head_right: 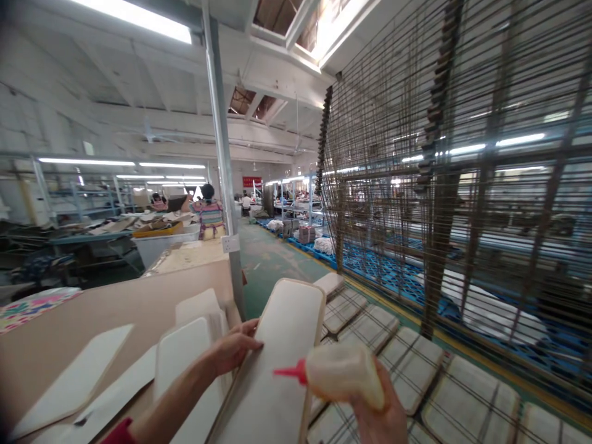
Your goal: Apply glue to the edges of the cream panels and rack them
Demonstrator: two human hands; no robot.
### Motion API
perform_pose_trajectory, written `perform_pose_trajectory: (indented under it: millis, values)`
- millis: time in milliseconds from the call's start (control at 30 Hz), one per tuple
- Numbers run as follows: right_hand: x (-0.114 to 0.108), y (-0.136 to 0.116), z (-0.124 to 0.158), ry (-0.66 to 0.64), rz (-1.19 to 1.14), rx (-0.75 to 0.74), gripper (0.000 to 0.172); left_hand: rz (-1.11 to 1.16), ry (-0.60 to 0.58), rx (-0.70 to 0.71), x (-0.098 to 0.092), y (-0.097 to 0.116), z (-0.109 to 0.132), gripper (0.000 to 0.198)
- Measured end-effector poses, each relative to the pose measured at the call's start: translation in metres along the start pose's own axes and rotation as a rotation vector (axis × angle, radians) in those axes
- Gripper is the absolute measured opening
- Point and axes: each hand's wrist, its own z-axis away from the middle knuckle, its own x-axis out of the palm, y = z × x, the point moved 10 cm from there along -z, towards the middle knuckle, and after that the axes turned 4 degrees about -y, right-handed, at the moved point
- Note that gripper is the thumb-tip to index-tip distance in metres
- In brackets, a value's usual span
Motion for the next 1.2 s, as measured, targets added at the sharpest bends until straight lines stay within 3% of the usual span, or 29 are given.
perform_pose_trajectory:
  millis: [67,167,233,333,400,467,600,667,767,800,867,933,1000,1067,1133,1200]
  values:
    - [0.002,-0.036,-0.035,0.047,0.005,-0.14,0.062,0.018,-0.045,-0.009,0.014,-0.005,0.0,0.055]
    - [0.002,-0.053,-0.063,0.059,0.029,-0.187,0.063,0.054,-0.083,0.008,0.03,-0.007,-0.001,0.056]
    - [-0.002,-0.038,-0.05,0.041,0.034,-0.136,0.063,0.07,-0.074,0.013,0.03,-0.008,-0.003,0.055]
    - [-0.001,0.003,-0.004,-0.066,0.008,0.004,0.062,0.072,-0.044,-0.006,0.021,-0.008,-0.008,0.053]
    - [0.005,0.014,0.017,-0.127,0.056,0.026,0.065,0.055,-0.051,-0.007,0.017,-0.006,-0.012,0.053]
    - [0.005,0.001,0.01,-0.063,0.019,-0.012,0.063,0.026,-0.099,0.012,0.02,-0.002,-0.015,0.053]
    - [0.013,-0.059,-0.044,0.045,0.163,-0.278,0.058,-0.012,-0.237,0.029,0.038,0.003,-0.02,0.052]
    - [0.022,-0.06,-0.055,0.011,0.172,-0.295,0.058,-0.014,-0.279,0.038,0.039,0.005,-0.022,0.051]
    - [0.036,-0.021,-0.031,-0.086,0.176,-0.198,0.059,-0.027,-0.289,0.055,0.028,0.008,-0.027,0.05]
    - [0.045,0.0,-0.019,-0.177,0.099,-0.103,0.064,-0.033,-0.286,0.058,0.021,0.009,-0.03,0.051]
    - [0.05,0.025,-0.005,-0.193,-0.003,0.013,0.07,-0.041,-0.285,0.057,0.011,0.01,-0.033,0.053]
    - [0.044,0.017,-0.014,-0.092,0.029,-0.023,0.069,-0.046,-0.299,0.053,0.004,0.013,-0.035,0.055]
    - [0.035,-0.012,-0.037,0.041,0.117,-0.155,0.064,-0.052,-0.319,0.045,0.001,0.015,-0.038,0.057]
    - [0.034,-0.03,-0.058,0.076,0.127,-0.215,0.063,-0.047,-0.329,0.039,-0.003,0.017,-0.042,0.058]
    - [0.035,-0.025,-0.061,0.071,0.136,-0.204,0.064,-0.028,-0.326,0.034,-0.011,0.018,-0.049,0.06]
    - [0.039,-0.001,-0.047,0.034,0.142,-0.126,0.067,-0.012,-0.309,0.028,-0.024,0.016,-0.057,0.062]
